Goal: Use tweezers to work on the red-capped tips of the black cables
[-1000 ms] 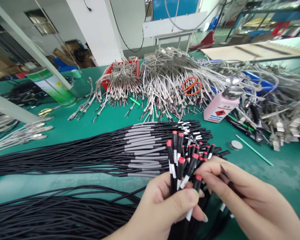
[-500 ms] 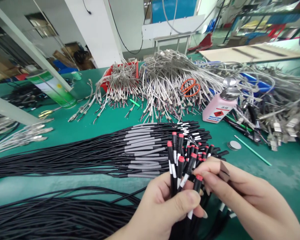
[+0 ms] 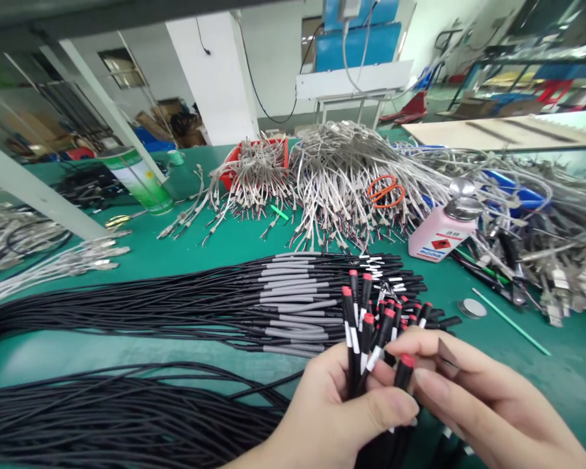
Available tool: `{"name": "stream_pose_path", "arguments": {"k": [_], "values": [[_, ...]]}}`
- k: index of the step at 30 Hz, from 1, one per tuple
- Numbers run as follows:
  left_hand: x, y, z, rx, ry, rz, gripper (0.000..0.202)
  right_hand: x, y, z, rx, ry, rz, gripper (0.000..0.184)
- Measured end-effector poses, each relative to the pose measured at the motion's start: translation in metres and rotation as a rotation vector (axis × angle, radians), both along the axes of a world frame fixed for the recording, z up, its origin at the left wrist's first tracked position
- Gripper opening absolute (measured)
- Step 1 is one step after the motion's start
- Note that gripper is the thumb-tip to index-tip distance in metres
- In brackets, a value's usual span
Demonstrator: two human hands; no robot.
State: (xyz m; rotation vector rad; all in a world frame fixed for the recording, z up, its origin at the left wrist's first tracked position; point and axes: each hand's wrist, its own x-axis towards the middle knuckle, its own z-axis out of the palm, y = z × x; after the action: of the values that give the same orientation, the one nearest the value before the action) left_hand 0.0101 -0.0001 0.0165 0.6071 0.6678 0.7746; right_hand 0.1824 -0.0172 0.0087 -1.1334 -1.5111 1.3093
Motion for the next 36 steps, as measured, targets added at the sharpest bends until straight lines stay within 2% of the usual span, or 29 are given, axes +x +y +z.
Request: {"name": "stream_pose_path", "arguments": {"k": [4, 7, 9, 12, 13, 15, 18, 23, 26, 29, 31, 36], "values": [[-0.003, 0.0, -0.003, -0.018, 0.019, -0.071, 0.036, -0.001, 0.001, 0.005, -0.038, -0.011, -0.017, 0.017], [-0.007, 0.0, -0.003, -0.036, 0.064, -0.166, 0.035, 0.011, 0.004, 0.009, 0.017, -0.154, -0.079, 0.019], [-0.009, 0.001, 0.0, -0.057, 0.073, -0.183, 0.033, 0.029, 0.011, 0.009, 0.077, -0.353, -0.203, 0.022], [-0.012, 0.003, 0.005, -0.061, 0.057, -0.146, 0.029, 0.061, 0.029, 0.005, 0.171, -0.769, -0.509, 0.039], [-0.013, 0.003, 0.006, -0.058, 0.055, -0.127, 0.028, 0.07, 0.035, 0.003, 0.173, -0.839, -0.588, 0.043], [-0.014, 0.004, 0.006, -0.052, 0.06, -0.082, 0.025, 0.084, 0.045, -0.002, 0.19, -0.927, -0.639, 0.047], [-0.016, 0.006, 0.004, -0.034, 0.049, -0.003, 0.02, 0.087, 0.049, -0.007, 0.245, -0.932, -0.579, 0.043], [-0.019, 0.007, 0.004, -0.024, 0.013, 0.108, 0.017, 0.06, 0.038, -0.01, 0.386, -0.819, -0.363, 0.027], [-0.018, 0.009, 0.004, -0.034, 0.001, 0.12, 0.017, 0.043, 0.041, -0.01, 0.475, -0.795, -0.322, 0.023], [-0.017, 0.011, 0.002, -0.048, -0.008, 0.12, 0.016, 0.036, 0.052, -0.007, 0.49, -0.814, -0.31, 0.021], [-0.017, 0.012, 0.002, -0.053, -0.016, 0.127, 0.015, 0.036, 0.06, -0.004, 0.478, -0.841, -0.255, 0.022], [-0.019, 0.013, 0.003, -0.068, -0.058, 0.084, 0.015, 0.04, 0.076, -0.003, 0.444, -0.874, -0.009, 0.036]]}}
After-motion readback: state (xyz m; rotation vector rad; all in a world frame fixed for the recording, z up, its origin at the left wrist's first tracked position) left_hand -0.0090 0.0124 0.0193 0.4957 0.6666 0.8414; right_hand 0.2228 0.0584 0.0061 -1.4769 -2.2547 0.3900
